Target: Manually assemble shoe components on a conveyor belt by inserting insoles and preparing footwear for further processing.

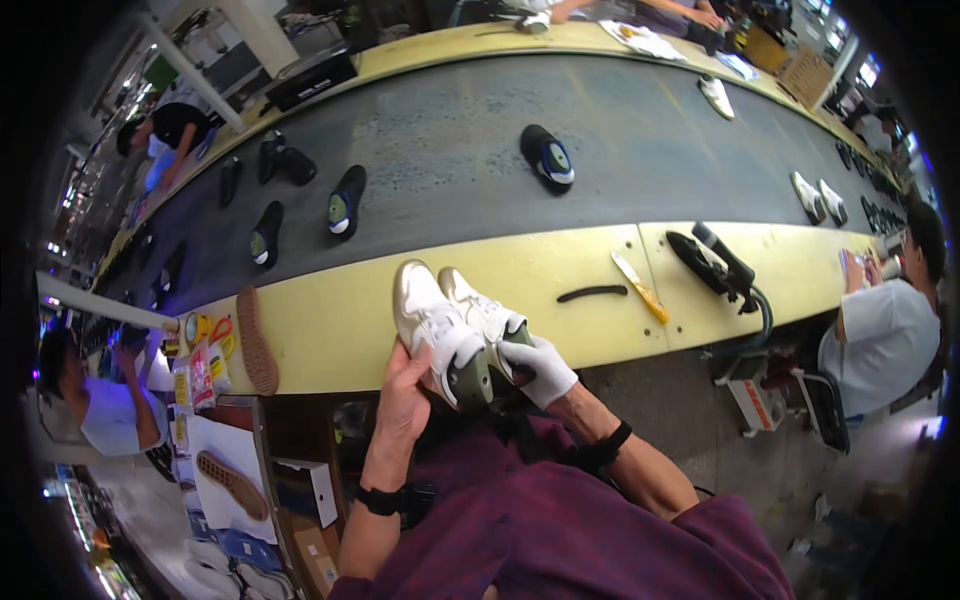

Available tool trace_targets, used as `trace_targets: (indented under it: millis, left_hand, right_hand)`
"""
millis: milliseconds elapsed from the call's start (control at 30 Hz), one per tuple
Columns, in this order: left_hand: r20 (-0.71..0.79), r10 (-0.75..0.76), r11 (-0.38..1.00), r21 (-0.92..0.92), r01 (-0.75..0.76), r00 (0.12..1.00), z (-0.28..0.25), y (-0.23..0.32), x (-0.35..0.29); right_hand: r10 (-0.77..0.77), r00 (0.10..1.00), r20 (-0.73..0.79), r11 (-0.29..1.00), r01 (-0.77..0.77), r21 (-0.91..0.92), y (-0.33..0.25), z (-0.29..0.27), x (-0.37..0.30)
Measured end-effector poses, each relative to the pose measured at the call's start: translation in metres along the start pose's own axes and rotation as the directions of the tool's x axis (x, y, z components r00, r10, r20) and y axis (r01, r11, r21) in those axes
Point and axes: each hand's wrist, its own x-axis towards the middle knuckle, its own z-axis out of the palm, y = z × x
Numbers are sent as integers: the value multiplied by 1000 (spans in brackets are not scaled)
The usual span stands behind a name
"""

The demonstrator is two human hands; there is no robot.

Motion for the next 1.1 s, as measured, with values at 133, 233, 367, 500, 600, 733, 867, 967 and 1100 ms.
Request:
trace_targets:
  millis: [133, 233, 367, 500, 600, 733, 867, 967, 1100]
  left_hand:
    - [21, -45, 986, -157, 48, 999, 20, 18, -16]
    - [31, 7, 991, -130, -3, 999, 26, 29, -25]
    - [19, 38, 996, -80, -36, 999, 30, 40, -31]
    - [17, 15, 995, -104, -13, 1000, 28, 45, -34]
    - [61, 35, 995, -93, -29, 998, 30, 47, -37]
    - [93, 55, 997, -62, -49, 994, 36, 48, -40]
    - [84, 47, 998, -49, -43, 995, 45, 49, -40]
    - [34, 14, 996, -87, -11, 999, 38, 46, -43]
    - [-135, -53, 963, -270, 14, 989, 14, 40, -56]
  right_hand:
    - [-12, 992, 127, 978, -15, 210, -2, 14, -28]
    - [-30, 980, 197, 975, -15, 221, -8, 12, -34]
    - [-49, 968, 246, 968, -15, 251, -13, 16, -39]
    - [-73, 950, 303, 966, -9, 260, -15, 19, -40]
    - [-55, 937, 344, 969, -33, 246, -14, 17, -39]
    - [-33, 942, 335, 966, -55, 251, -13, 15, -40]
    - [-45, 949, 313, 954, -52, 297, -18, 21, -47]
    - [-53, 951, 305, 954, -41, 296, -16, 21, -46]
    - [-7, 965, 261, 971, -55, 231, -21, 22, -50]
